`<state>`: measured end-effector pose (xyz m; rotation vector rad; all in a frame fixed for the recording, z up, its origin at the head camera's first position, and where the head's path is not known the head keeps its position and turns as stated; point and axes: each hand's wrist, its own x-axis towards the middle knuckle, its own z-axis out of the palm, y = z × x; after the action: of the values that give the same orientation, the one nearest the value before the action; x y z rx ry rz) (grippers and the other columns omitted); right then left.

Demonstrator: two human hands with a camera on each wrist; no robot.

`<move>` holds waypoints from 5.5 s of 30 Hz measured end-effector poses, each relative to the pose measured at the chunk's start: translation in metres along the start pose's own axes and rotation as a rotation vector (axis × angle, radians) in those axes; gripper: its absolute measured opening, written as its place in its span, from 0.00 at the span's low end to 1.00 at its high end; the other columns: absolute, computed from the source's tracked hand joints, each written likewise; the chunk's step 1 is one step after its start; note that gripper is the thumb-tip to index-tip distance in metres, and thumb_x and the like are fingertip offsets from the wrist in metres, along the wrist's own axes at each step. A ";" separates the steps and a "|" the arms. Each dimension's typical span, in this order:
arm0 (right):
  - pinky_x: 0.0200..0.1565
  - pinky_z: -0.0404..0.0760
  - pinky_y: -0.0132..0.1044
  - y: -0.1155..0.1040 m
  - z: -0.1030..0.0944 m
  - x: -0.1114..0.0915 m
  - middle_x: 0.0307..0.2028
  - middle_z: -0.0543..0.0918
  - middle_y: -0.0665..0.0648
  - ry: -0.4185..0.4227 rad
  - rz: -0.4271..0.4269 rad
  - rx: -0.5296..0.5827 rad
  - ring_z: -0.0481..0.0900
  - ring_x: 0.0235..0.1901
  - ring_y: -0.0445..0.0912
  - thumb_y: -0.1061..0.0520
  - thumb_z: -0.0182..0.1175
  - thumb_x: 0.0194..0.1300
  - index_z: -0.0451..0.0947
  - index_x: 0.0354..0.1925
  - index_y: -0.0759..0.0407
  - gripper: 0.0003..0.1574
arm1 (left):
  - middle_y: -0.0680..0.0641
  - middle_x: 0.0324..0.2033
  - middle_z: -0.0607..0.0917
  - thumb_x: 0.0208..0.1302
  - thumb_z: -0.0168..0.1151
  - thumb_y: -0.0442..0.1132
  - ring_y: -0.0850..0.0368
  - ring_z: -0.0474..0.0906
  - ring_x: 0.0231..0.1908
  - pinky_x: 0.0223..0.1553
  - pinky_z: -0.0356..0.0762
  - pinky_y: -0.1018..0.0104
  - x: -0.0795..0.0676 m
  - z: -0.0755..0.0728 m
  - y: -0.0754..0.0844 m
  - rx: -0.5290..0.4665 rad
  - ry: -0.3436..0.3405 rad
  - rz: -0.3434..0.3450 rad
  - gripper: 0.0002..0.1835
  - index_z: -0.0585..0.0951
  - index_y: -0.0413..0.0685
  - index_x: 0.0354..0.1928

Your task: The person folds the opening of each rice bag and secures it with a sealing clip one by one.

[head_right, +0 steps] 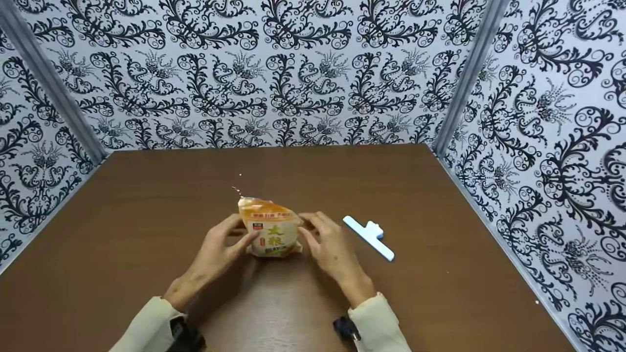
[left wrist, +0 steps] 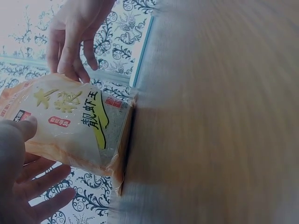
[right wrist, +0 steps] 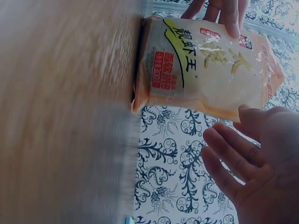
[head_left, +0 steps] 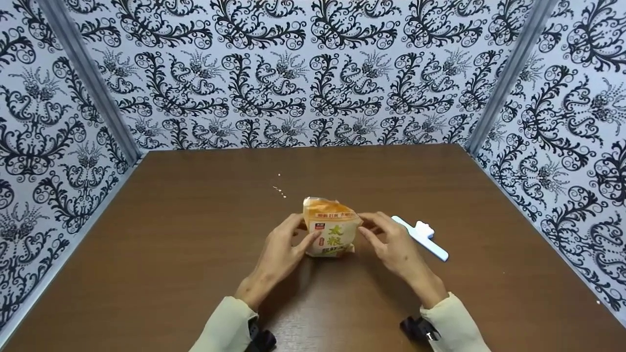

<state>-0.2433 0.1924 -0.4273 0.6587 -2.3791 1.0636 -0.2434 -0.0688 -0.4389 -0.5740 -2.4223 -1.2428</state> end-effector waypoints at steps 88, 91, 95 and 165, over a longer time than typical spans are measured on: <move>0.40 0.85 0.34 -0.008 0.009 0.007 0.37 0.84 0.48 0.103 -0.059 -0.070 0.82 0.37 0.38 0.57 0.67 0.71 0.86 0.45 0.54 0.05 | 0.49 0.51 0.88 0.68 0.72 0.45 0.52 0.84 0.55 0.59 0.82 0.49 0.009 0.008 0.006 -0.205 0.045 0.004 0.18 0.83 0.48 0.56; 0.40 0.85 0.35 -0.009 0.009 0.008 0.38 0.84 0.48 0.092 -0.039 -0.047 0.81 0.37 0.38 0.57 0.66 0.72 0.86 0.47 0.54 0.07 | 0.48 0.50 0.88 0.68 0.72 0.45 0.51 0.85 0.54 0.59 0.83 0.50 0.010 0.009 0.009 -0.234 0.062 -0.001 0.17 0.83 0.47 0.55; 0.39 0.85 0.34 -0.012 0.010 0.009 0.38 0.83 0.48 0.090 -0.025 -0.030 0.81 0.38 0.39 0.56 0.66 0.73 0.86 0.49 0.54 0.09 | 0.47 0.50 0.89 0.68 0.72 0.45 0.49 0.86 0.53 0.59 0.83 0.48 0.010 0.010 0.012 -0.285 0.074 -0.024 0.17 0.83 0.47 0.55; 0.37 0.86 0.35 -0.015 0.012 0.009 0.36 0.83 0.49 0.127 -0.109 -0.040 0.81 0.36 0.37 0.61 0.67 0.71 0.87 0.43 0.55 0.04 | 0.40 0.44 0.91 0.60 0.78 0.37 0.59 0.87 0.42 0.43 0.87 0.65 0.020 0.018 0.024 -0.553 0.150 -0.204 0.17 0.87 0.42 0.50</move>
<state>-0.2434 0.1724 -0.4208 0.6774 -2.2238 0.9798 -0.2506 -0.0374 -0.4224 -0.3591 -2.0433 -1.9868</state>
